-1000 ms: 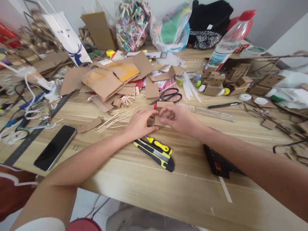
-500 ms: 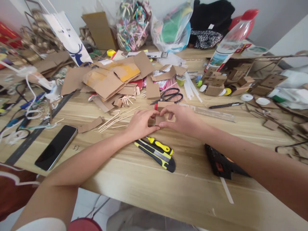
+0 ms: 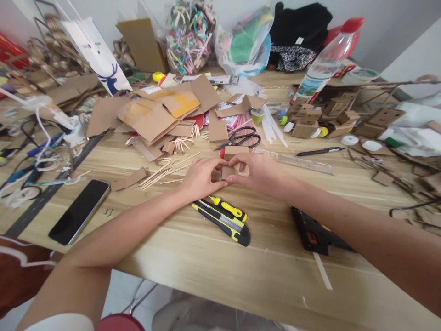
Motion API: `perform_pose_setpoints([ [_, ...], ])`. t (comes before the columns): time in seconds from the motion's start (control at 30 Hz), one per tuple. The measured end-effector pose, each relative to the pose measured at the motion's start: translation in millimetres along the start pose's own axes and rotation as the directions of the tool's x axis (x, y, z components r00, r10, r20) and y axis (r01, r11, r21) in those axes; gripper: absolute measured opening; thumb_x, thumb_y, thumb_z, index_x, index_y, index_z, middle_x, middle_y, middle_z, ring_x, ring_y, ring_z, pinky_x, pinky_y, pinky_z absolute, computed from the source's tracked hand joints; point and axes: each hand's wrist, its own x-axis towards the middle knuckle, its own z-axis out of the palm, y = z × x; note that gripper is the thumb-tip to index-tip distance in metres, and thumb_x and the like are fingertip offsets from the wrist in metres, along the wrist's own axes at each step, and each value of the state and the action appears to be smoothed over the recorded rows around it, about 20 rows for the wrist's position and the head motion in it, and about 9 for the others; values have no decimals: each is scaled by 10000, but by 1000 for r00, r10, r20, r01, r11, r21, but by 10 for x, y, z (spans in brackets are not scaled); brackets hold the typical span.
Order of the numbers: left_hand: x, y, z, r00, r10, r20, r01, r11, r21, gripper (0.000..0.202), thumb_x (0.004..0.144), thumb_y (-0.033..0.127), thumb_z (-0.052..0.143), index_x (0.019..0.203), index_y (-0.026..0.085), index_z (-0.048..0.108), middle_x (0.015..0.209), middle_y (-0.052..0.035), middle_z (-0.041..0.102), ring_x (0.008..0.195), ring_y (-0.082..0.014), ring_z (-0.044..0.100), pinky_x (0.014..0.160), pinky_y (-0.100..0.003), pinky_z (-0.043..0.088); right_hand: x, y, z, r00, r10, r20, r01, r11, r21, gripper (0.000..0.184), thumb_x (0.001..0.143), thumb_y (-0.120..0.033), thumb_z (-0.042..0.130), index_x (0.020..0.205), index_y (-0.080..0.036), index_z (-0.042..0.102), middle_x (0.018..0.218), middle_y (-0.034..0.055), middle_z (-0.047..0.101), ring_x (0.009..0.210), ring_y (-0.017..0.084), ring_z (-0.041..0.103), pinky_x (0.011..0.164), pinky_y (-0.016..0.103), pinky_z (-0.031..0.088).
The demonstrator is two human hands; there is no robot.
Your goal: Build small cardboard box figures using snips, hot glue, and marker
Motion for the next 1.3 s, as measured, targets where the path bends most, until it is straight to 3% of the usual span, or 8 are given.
perform_pose_setpoints([
  [0.27,8,22,-25,1000,-13,8,13,999,45,384,756,276,798,1125,247,699,1084,-39,779,1050,-281,699,998,-451,467,13,-71,-38,998,52,44,-50,998,-42,275,780,-304,764,1044,-230,761,783,11,761,749,225,701,653,287,474],
  [0.43,-5,64,-52,997,-63,33,59,992,116,380,777,314,798,1139,242,707,1084,-44,776,1088,-287,683,1011,-447,440,0,-115,-75,996,57,75,-52,997,-63,256,806,-289,745,1055,-230,763,865,24,789,783,226,711,664,286,478],
  [0.6,-43,80,-69,999,-29,-35,35,983,180,405,773,341,818,1152,250,708,1216,-67,742,1183,-299,645,1018,-439,431,6,-129,-97,994,48,100,-40,996,-74,244,819,-281,742,1051,-211,764,876,31,798,781,223,717,679,286,489],
  [1.03,-10,21,-56,1000,13,-7,-12,992,126,310,808,335,794,1097,237,739,1155,-66,776,1131,-295,668,1019,-448,432,12,-93,-85,995,9,99,-3,999,-54,211,816,-308,751,1003,-211,759,843,35,790,789,240,721,684,298,494],
  [1.3,-20,39,-58,1000,0,-11,2,992,123,322,796,316,800,1099,233,728,1183,-67,771,1148,-300,670,1042,-458,416,-3,-72,-84,996,5,87,-10,998,58,160,792,-255,747,947,-216,734,872,34,786,775,221,700,685,296,481],
])
